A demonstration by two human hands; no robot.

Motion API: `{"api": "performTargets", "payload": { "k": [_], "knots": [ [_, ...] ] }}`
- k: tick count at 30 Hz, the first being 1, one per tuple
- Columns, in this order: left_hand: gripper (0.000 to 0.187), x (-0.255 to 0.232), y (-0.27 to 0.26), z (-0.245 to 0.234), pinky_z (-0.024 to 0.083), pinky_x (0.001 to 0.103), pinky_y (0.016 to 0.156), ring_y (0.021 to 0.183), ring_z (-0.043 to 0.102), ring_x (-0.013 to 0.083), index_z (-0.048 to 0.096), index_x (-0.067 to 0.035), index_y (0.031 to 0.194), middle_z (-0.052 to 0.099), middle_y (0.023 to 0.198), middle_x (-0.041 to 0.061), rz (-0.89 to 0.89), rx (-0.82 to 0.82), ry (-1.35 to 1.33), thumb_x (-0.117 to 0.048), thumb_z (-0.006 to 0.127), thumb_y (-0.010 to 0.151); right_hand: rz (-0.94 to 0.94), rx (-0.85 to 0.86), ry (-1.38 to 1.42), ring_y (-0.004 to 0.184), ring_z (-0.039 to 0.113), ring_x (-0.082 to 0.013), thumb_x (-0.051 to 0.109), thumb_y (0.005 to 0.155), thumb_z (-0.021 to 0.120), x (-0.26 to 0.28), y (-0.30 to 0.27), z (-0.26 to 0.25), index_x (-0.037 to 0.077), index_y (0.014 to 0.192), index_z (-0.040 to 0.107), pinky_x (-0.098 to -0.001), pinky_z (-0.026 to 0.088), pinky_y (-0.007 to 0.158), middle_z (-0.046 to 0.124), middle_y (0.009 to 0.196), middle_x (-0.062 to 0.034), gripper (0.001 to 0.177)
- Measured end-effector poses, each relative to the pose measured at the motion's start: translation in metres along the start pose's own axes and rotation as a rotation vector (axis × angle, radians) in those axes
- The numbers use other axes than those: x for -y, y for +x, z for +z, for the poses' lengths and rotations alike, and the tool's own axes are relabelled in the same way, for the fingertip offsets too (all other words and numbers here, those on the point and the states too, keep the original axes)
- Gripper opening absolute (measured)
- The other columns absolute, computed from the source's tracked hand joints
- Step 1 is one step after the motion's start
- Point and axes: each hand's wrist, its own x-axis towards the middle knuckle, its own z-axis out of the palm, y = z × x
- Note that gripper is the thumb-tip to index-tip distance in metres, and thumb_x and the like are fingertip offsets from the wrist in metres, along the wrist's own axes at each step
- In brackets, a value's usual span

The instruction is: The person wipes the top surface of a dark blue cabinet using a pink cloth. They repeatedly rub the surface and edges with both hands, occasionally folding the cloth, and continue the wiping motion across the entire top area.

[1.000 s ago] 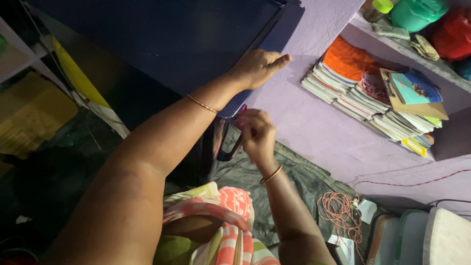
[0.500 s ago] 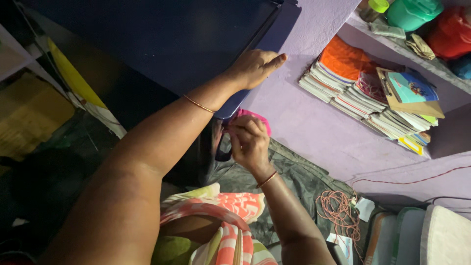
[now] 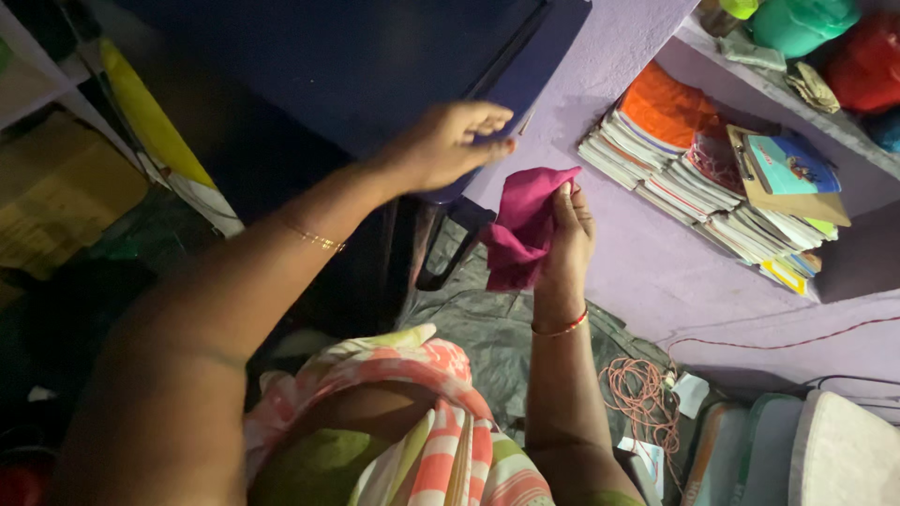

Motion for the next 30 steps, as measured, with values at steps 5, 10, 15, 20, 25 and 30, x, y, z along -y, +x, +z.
{"api": "performTargets", "payload": {
  "k": [5, 10, 15, 20, 25, 30],
  "knots": [
    [0.063, -0.046, -0.061, 0.007, 0.058, 0.035, 0.096, 0.115, 0.067, 0.023, 0.054, 0.002, 0.138, 0.068, 0.128, 0.019, 0.004, -0.031, -0.267, -0.021, 0.082, 0.086, 0.165, 0.034, -0.022, 0.092, 0.071, -0.0164, 0.011, 0.107, 0.049, 0.012, -0.013, 0.038, 0.006, 0.119, 0.066, -0.0313, 0.057, 0.085, 0.073, 0.107, -0.006, 0.022],
    [0.038, -0.06, -0.089, 0.025, 0.06, 0.028, 0.082, 0.091, 0.075, 0.0124, 0.069, -0.003, 0.125, 0.08, 0.105, 0.013, -0.09, -0.279, -0.096, -0.005, 0.079, 0.088, 0.161, 0.107, -0.065, 0.096, 0.07, -0.0165, 0.01, 0.111, 0.053, 0.008, -0.034, 0.057, 0.002, 0.118, 0.066, -0.0322, 0.057, 0.091, 0.072, 0.109, -0.008, 0.017],
    [0.036, -0.052, -0.104, 0.03, 0.06, 0.024, 0.077, 0.086, 0.073, 0.0078, 0.068, -0.003, 0.126, 0.078, 0.099, 0.009, -0.108, -0.393, -0.193, -0.001, 0.076, 0.091, 0.154, 0.131, -0.346, 0.091, 0.068, -0.0156, 0.011, 0.109, 0.058, 0.003, -0.04, 0.048, 0.001, 0.12, 0.067, -0.0319, 0.056, 0.083, 0.072, 0.105, -0.0072, 0.017],
    [0.034, -0.049, -0.1, 0.034, 0.054, 0.022, 0.072, 0.081, 0.061, 0.0065, 0.068, -0.002, 0.128, 0.069, 0.09, 0.004, -0.124, -0.511, -0.305, 0.002, 0.076, 0.095, 0.295, 0.316, -0.485, 0.1, 0.069, -0.0141, 0.009, 0.103, 0.058, 0.01, -0.048, 0.044, 0.002, 0.123, 0.065, -0.0314, 0.056, 0.094, 0.072, 0.113, -0.0063, 0.023],
    [0.048, -0.071, -0.113, 0.034, 0.058, 0.031, 0.091, 0.113, 0.065, 0.022, 0.058, -0.003, 0.139, 0.063, 0.126, 0.016, 0.005, -0.578, 0.047, -0.011, 0.077, 0.096, 0.387, 0.263, -0.225, 0.102, 0.069, -0.0193, 0.006, 0.107, 0.057, 0.02, -0.054, 0.03, -0.004, 0.124, 0.063, -0.0351, 0.055, 0.094, 0.072, 0.117, -0.0137, 0.021],
    [0.078, -0.097, -0.137, 0.051, 0.047, 0.049, 0.111, 0.131, 0.055, 0.0381, 0.053, -0.002, 0.141, 0.051, 0.144, 0.022, 0.268, -0.34, 0.343, -0.044, 0.087, 0.083, 0.419, 0.141, -0.157, 0.102, 0.069, -0.0236, 0.012, 0.109, 0.052, 0.031, -0.046, 0.031, -0.003, 0.126, 0.061, -0.0389, 0.055, 0.093, 0.07, 0.118, -0.0169, 0.024]
  ]
}}
